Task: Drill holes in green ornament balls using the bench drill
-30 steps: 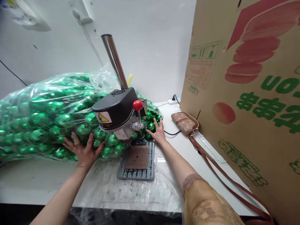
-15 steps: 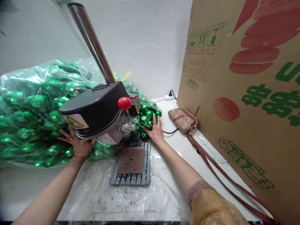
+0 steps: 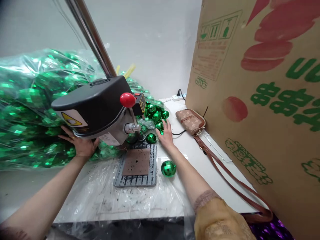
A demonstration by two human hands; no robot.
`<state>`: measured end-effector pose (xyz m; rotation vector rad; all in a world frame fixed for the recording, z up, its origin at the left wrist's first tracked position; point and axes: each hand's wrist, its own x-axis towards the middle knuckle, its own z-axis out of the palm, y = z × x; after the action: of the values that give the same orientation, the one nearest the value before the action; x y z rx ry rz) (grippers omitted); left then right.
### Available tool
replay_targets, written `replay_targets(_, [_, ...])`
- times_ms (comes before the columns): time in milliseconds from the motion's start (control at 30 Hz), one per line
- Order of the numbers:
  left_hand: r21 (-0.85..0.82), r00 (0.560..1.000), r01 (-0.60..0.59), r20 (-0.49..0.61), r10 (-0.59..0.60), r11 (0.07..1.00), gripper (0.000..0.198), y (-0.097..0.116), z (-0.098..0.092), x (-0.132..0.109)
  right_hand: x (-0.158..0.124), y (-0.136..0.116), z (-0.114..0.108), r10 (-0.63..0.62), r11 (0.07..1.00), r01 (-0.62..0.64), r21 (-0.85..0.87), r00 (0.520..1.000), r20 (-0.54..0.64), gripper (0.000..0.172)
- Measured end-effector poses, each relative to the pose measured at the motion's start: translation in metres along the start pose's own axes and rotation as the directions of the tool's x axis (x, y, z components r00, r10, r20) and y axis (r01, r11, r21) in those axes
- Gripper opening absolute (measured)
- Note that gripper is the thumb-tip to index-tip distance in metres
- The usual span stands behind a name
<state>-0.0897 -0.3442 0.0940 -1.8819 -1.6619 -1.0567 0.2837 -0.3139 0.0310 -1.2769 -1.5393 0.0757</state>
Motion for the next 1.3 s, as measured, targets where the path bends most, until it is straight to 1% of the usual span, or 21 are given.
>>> replay_targets(100, [0.064, 0.999, -0.045, -0.015, 0.046, 0.997, 0.058, 0.000, -0.007, -0.005, 0.002, 0.005, -0.002, 0.015, 1.000, -0.015, 0.005, 0.999, -0.032, 0.060])
replay_targets(167, [0.041, 0.998, -0.054, -0.011, 0.055, 0.998, 0.050, 0.004, -0.016, -0.016, 0.004, 0.004, 0.002, 0.025, 1.000, -0.024, 0.010, 0.998, -0.054, 0.057])
replay_targets(233, [-0.020, 0.994, -0.032, -0.101, 0.030, 0.999, 0.041, 0.020, -0.030, -0.041, 0.007, 0.002, 0.008, 0.040, 0.999, -0.039, 0.013, 0.996, -0.078, 0.056])
replay_targets(267, [-0.065, 0.981, -0.021, -0.194, 0.008, 0.998, 0.039, 0.034, -0.037, -0.060, 0.009, 0.001, 0.011, 0.049, 0.999, -0.048, 0.015, 0.995, -0.089, 0.056])
replay_targets(300, [-0.114, 0.952, -0.046, -0.305, 0.009, 0.992, 0.044, 0.052, -0.045, -0.083, 0.010, 0.000, 0.014, 0.057, 0.998, -0.056, 0.016, 0.994, -0.098, 0.056])
replay_targets(333, [-0.154, 0.934, -0.165, -0.342, 0.104, 0.974, 0.055, 0.073, -0.053, -0.108, 0.010, 0.000, 0.015, 0.064, 0.998, -0.062, 0.018, 0.993, -0.102, 0.056])
replay_targets(367, [-0.188, 0.906, -0.342, -0.327, 0.270, 0.921, 0.066, 0.094, -0.061, -0.133, 0.011, 0.001, 0.016, 0.067, 0.998, -0.065, 0.020, 0.992, -0.102, 0.055])
replay_targets(400, [-0.209, 0.851, -0.512, -0.253, 0.460, 0.833, 0.070, 0.115, -0.068, -0.154, 0.012, 0.001, 0.016, 0.068, 0.998, -0.066, 0.025, 0.993, -0.096, 0.055])
replay_targets(433, [-0.204, 0.768, -0.641, -0.187, 0.613, 0.740, 0.068, 0.132, -0.075, -0.169, 0.013, 0.003, 0.015, 0.067, 0.997, -0.065, 0.031, 0.994, -0.085, 0.056])
replay_targets(467, [-0.166, 0.729, -0.684, -0.195, 0.656, 0.711, 0.065, 0.145, -0.080, -0.177, 0.013, 0.004, 0.012, 0.069, 0.997, -0.066, 0.040, 0.995, -0.072, 0.057])
replay_targets(500, [-0.133, 0.759, -0.641, -0.259, 0.598, 0.756, 0.068, 0.152, -0.083, -0.177, 0.014, 0.005, 0.009, 0.074, 0.996, -0.071, 0.050, 0.996, -0.056, 0.059])
replay_targets(567, [-0.079, 0.883, -0.407, -0.286, 0.371, 0.910, 0.078, 0.146, -0.083, -0.160, 0.016, 0.008, 0.002, 0.088, 0.994, -0.087, 0.073, 0.996, -0.014, 0.063])
replay_targets(600, [-0.049, 0.923, -0.303, -0.264, 0.280, 0.952, 0.080, 0.135, -0.080, -0.146, 0.016, 0.009, -0.001, 0.093, 0.992, -0.093, 0.083, 0.996, 0.012, 0.064])
replay_targets(633, [0.004, 0.946, -0.239, -0.223, 0.234, 0.971, 0.076, 0.121, -0.075, -0.130, 0.016, 0.009, -0.005, 0.093, 0.991, -0.096, 0.093, 0.995, 0.042, 0.065])
replay_targets(700, [0.079, 0.978, -0.185, -0.082, 0.192, 0.980, 0.068, 0.088, -0.061, -0.104, 0.014, 0.009, -0.010, 0.082, 0.990, -0.093, 0.106, 0.991, 0.104, 0.067])
replay_targets(767, [0.092, 0.982, -0.185, 0.041, 0.182, 0.978, 0.063, 0.062, -0.045, -0.088, 0.010, 0.008, -0.014, 0.068, 0.990, -0.085, 0.110, 0.986, 0.153, 0.071])
replay_targets(800, [0.087, 0.981, -0.187, 0.074, 0.181, 0.978, 0.061, 0.052, -0.038, -0.083, 0.008, 0.008, -0.015, 0.062, 0.991, -0.081, 0.110, 0.983, 0.171, 0.074])
replay_targets(900, [0.076, 0.978, -0.192, 0.096, 0.185, 0.978, 0.058, 0.037, -0.021, -0.074, 0.001, 0.006, -0.022, 0.052, 0.993, -0.074, 0.095, 0.976, 0.213, 0.080])
replay_targets(1033, [0.094, 0.975, -0.208, 0.094, 0.199, 0.974, 0.057, 0.030, -0.007, -0.064, -0.005, 0.004, -0.035, 0.038, 0.996, -0.058, 0.072, 0.965, 0.258, 0.082])
replay_targets(1167, [0.073, 0.978, -0.173, 0.134, 0.162, 0.982, 0.059, 0.026, 0.006, -0.053, -0.015, 0.001, -0.050, 0.018, 0.997, -0.037, 0.063, 0.962, 0.272, 0.077])
replay_targets(1300, [0.038, 0.981, -0.135, 0.144, 0.128, 0.990, 0.057, 0.030, 0.018, -0.040, -0.029, 0.001, -0.064, 0.010, 0.998, -0.028, 0.063, 0.964, 0.265, 0.069])
